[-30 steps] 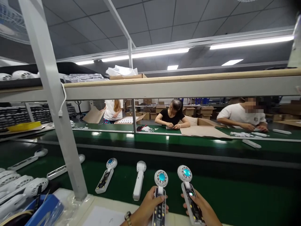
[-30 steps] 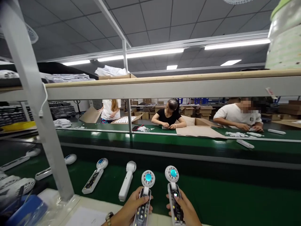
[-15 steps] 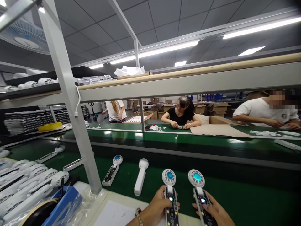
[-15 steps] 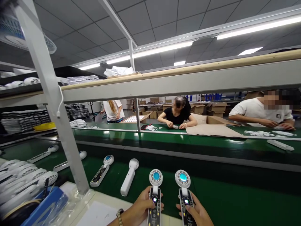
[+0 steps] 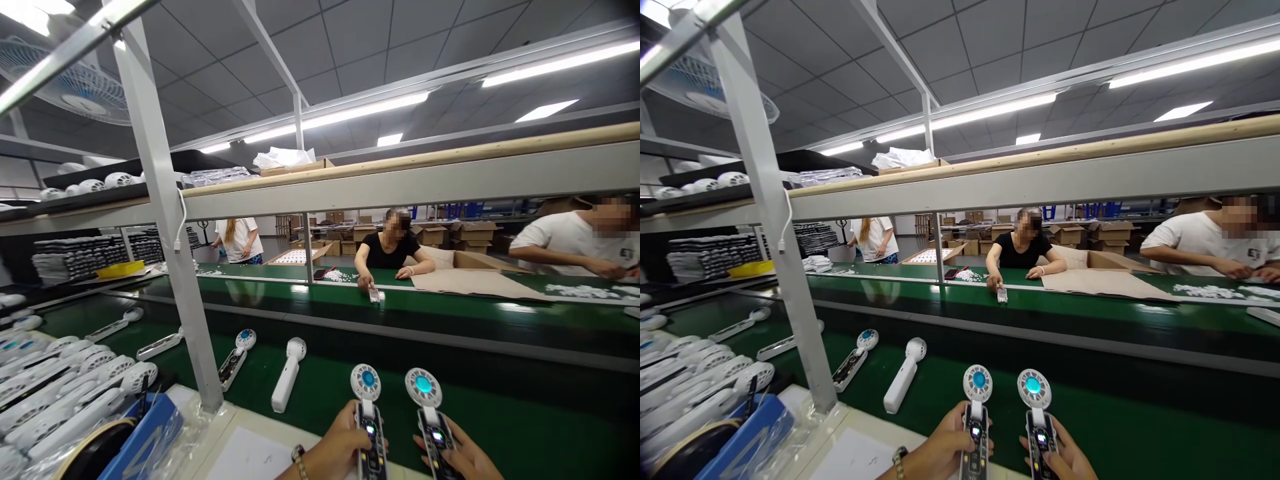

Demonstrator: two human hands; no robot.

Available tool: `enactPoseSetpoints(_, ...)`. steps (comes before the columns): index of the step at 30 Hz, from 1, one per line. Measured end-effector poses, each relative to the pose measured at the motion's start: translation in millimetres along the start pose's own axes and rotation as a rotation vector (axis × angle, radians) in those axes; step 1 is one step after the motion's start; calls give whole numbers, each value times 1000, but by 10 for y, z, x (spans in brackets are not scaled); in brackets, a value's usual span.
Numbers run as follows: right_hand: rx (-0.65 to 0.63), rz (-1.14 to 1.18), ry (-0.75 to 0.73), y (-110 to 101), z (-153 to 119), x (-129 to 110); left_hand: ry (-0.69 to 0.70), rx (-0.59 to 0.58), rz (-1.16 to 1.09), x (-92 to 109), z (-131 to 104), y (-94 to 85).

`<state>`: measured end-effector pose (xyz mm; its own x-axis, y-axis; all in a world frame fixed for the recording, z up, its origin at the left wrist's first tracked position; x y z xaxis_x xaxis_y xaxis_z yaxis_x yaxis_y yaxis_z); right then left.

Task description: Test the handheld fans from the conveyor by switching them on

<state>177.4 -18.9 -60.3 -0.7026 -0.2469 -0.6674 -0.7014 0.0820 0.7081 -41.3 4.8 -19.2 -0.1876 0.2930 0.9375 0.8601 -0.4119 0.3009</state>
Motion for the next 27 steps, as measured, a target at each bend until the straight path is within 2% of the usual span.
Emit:
enactPoseSetpoints(5,-36,-13,45,-68,46,8,15,-1,1,-14,2,2)
enactPoseSetpoints(11,-73,-126,-13,-180,95,64,0,-36,47,28,-31,24)
enactPoseSetpoints(21,-21,-188,-83,-136,62,42,-2,-8,67,39,-40,49)
enactPoseSetpoints(27,-16,-182,-123,-20,-28,25,11,13,75,87,-66,80)
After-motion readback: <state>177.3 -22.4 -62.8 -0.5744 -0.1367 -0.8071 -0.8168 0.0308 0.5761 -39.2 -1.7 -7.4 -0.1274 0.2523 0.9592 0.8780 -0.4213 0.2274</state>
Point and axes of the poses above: each hand's wrist, its own z-axis towards the middle knuckle, its own y-axis out of the palm, x = y × z, the point moved 1 cm from there along z, towards the middle knuckle, and after that the axes turned 11 degrees about z, right-handed, at the moved point
